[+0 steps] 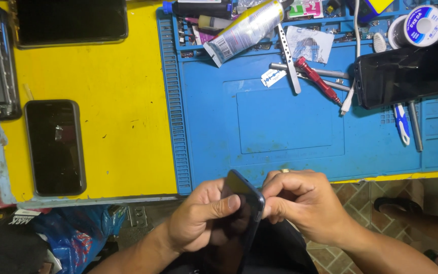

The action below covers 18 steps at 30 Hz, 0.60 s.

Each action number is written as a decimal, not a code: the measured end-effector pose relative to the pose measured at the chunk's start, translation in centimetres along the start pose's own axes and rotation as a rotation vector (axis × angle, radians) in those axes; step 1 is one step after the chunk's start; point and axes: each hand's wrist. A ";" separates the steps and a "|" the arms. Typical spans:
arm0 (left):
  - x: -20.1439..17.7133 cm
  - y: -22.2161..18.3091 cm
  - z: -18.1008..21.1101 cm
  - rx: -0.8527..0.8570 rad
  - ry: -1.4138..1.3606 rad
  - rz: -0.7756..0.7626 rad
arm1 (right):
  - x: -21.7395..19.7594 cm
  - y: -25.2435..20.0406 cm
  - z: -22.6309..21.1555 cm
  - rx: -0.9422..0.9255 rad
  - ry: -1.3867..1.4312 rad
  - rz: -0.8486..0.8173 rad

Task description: The person applies adhesive to a smartphone frame and then presses the screen assembly onto it. They repeatedly press along the edges of the device to secure the bond and then power on the phone to check the display.

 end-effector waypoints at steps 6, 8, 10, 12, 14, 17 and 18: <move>-1.4 0.0 -1.1 -0.195 -0.296 -0.031 | 1.2 1.0 -0.3 -0.207 -0.086 0.135; -2.0 0.2 -1.3 -0.188 -0.249 -0.041 | 1.1 1.1 0.7 -0.211 -0.190 0.224; -2.5 0.2 -1.7 -0.189 -0.287 -0.060 | 0.8 1.0 0.8 -0.263 -0.153 0.179; -2.4 0.2 -1.7 -0.186 -0.333 -0.078 | 0.5 0.9 0.5 -0.309 -0.119 0.128; -1.6 0.2 -1.2 -0.257 -0.294 -0.117 | 0.3 0.8 -0.1 -0.353 -0.134 0.103; -2.2 0.1 -1.2 -0.287 -0.254 -0.113 | -0.3 0.9 -0.5 -0.254 -0.024 0.142; -1.9 -0.1 -1.1 -0.289 -0.254 -0.113 | -0.5 0.9 -0.5 -0.254 -0.024 0.143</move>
Point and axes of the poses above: each hand's wrist, its own y-axis towards the middle knuckle, its own x-axis out of the palm, z = x × y, and after that the axes turned 5 degrees about -y, right-handed
